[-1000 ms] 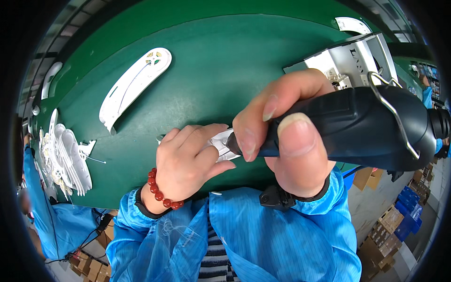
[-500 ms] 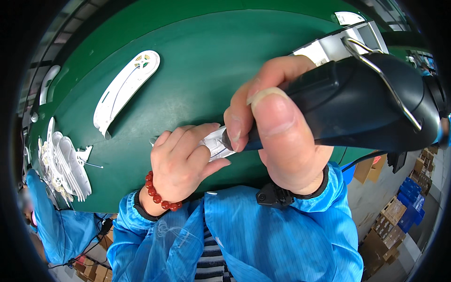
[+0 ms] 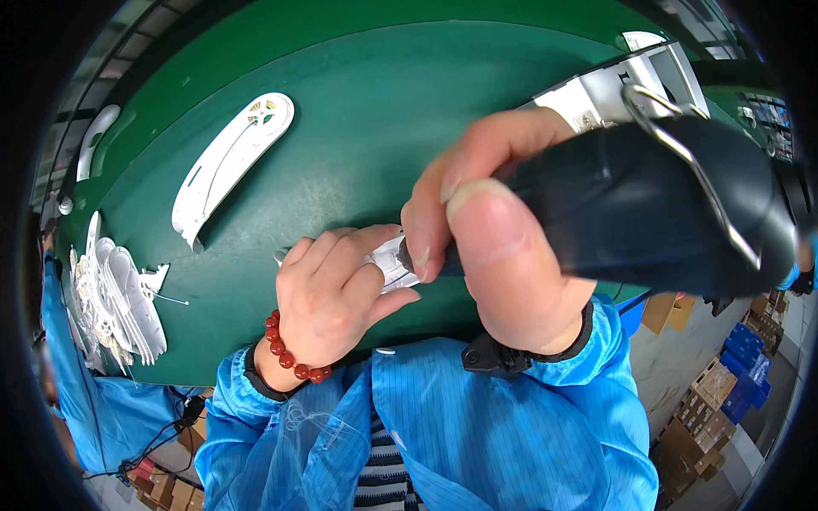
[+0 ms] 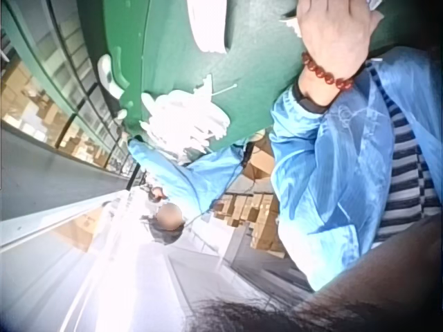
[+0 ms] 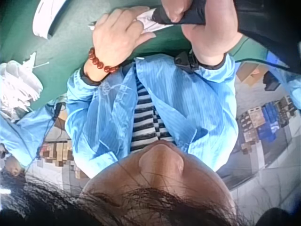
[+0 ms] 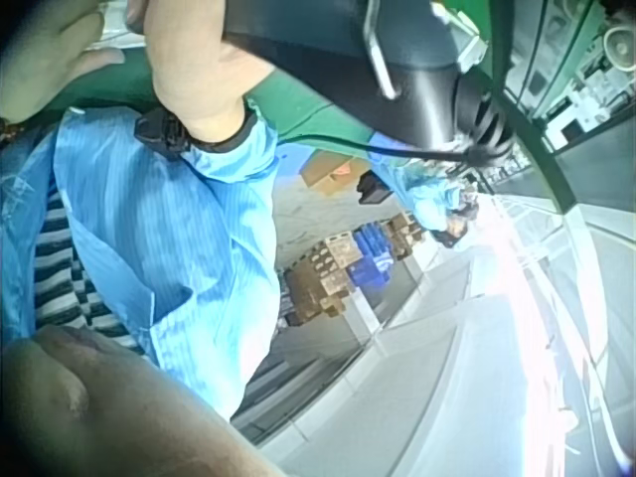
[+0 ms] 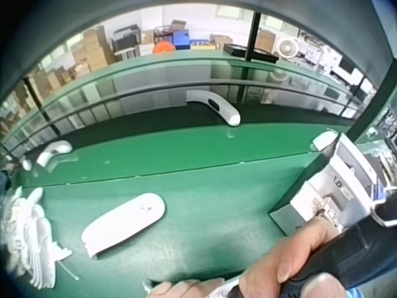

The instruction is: The person is using an electric screwdriver to assemble small white plastic electronic components on a factory assembly line.

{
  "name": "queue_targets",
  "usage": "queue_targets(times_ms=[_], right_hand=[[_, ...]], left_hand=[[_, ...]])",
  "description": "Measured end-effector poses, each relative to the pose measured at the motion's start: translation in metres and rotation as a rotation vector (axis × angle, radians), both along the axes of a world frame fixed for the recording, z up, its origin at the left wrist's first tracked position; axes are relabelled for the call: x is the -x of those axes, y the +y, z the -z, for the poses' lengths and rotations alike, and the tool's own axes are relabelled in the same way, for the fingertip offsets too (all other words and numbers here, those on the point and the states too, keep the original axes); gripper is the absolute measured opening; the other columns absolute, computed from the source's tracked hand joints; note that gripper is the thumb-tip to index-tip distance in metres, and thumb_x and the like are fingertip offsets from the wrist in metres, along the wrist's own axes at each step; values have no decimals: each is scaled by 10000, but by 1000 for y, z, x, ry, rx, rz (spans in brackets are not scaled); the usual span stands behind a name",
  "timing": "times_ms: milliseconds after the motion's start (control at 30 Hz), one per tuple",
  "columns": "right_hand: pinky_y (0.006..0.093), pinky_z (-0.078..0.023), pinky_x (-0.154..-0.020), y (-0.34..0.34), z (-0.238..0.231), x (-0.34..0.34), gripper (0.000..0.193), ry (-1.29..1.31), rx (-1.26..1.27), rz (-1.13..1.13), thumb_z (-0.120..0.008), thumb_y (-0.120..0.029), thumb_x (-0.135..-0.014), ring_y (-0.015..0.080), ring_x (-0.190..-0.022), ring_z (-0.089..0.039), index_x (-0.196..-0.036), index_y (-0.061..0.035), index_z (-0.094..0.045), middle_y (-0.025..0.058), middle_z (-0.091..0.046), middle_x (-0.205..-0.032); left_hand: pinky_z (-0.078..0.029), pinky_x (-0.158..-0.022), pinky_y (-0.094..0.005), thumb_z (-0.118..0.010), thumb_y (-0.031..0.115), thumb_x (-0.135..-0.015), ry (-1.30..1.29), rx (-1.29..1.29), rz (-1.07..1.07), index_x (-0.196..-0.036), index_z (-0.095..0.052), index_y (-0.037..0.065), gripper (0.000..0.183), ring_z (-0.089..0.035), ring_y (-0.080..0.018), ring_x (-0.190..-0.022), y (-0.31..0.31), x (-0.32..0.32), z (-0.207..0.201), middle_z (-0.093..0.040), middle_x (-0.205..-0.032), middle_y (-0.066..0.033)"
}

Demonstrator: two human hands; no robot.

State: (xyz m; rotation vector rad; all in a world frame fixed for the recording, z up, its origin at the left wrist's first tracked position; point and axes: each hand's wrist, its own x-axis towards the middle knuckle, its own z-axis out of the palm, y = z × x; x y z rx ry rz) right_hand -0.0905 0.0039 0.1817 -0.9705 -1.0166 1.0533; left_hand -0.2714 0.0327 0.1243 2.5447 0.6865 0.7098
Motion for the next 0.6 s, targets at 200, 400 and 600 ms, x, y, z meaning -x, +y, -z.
queue_targets(times_ms=[200,400,600], right_hand=[[289,-405,-512,-7,-10,7,386,16,-6,7,-589,-427,-908,144,-528,-481,-972,-81,-430,56,-527,-707],[290,-403,-513,-13,-3,10,409,-1,-95,-61,-641,-431,-882,139,-538,-495,-976,-94,-428,41,-542,-722],[273,-442,-472,-9,7,11,371,-106,-358,-174,-707,-349,-852,134,-491,-528,-926,-90,-451,24,-562,-691]], left_hand=[[-406,-656,-298,-724,257,-591,74,50,28,-715,-563,78,271,-587,-170,-886,1,4,-4,-632,-1113,-38],[-416,-663,-300,-722,259,-598,71,63,28,-701,-563,77,263,-587,-180,-891,0,7,-1,-632,-1117,-51],[-422,-625,-315,-730,253,-593,-18,54,8,-653,-528,67,281,-597,-199,-842,5,3,6,-650,-1088,-64]])
